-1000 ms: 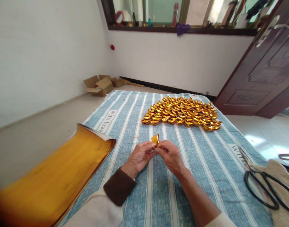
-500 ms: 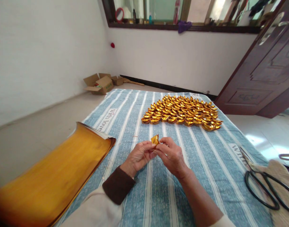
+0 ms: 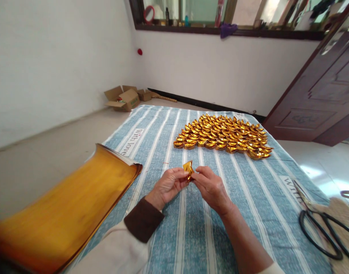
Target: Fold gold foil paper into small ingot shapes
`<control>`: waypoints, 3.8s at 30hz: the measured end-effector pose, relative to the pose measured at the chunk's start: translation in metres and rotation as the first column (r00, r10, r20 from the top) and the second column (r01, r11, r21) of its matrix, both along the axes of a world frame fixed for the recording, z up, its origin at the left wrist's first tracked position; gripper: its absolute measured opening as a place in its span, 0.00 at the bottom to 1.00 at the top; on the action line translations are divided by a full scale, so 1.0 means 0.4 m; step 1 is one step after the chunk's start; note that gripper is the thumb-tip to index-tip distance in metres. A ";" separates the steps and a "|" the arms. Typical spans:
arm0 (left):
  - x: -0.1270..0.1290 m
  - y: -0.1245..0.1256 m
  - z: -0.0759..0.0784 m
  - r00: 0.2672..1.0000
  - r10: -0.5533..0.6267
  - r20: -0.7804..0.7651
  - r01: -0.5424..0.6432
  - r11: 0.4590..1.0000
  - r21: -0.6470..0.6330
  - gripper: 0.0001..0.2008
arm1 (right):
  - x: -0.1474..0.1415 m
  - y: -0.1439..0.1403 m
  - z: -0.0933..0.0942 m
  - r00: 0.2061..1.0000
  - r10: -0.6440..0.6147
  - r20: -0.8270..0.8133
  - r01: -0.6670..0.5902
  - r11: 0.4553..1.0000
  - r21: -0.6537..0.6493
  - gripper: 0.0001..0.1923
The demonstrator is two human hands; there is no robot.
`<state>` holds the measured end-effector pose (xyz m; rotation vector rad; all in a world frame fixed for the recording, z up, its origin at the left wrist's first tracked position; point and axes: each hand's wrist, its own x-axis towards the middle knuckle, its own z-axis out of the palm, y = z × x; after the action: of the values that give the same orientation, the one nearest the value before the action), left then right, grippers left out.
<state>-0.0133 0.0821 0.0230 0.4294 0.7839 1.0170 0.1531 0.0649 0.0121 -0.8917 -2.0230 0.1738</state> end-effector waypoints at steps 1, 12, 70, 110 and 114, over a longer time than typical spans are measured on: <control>0.000 0.000 0.001 1.000 0.000 -0.005 0.000 1.000 -0.001 0.04 | 0.000 0.000 0.000 1.000 -0.004 0.004 0.004 1.000 0.008 0.09; 0.000 -0.002 -0.006 1.000 -0.017 -0.022 0.018 0.999 0.030 0.06 | 0.001 -0.001 0.002 0.999 -0.035 0.040 0.035 0.999 0.007 0.06; -0.001 -0.008 0.002 0.995 -0.029 -0.091 0.031 0.999 0.019 0.07 | 0.000 -0.007 0.009 0.998 -0.055 0.005 0.055 0.998 0.023 0.07; -0.058 -0.075 -0.030 0.269 0.546 -0.794 0.759 0.388 0.524 0.10 | -0.003 -0.025 -0.063 0.968 -0.013 0.250 0.040 0.994 -0.103 0.10; -0.053 -0.074 -0.036 0.256 0.562 -0.786 0.749 0.399 0.529 0.10 | -0.010 -0.022 -0.055 0.964 -0.020 0.266 0.071 0.980 -0.185 0.10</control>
<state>-0.0345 0.0526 0.0084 2.4298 1.1690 0.8157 0.1492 0.0562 -0.0100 -1.1328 -2.2563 0.2400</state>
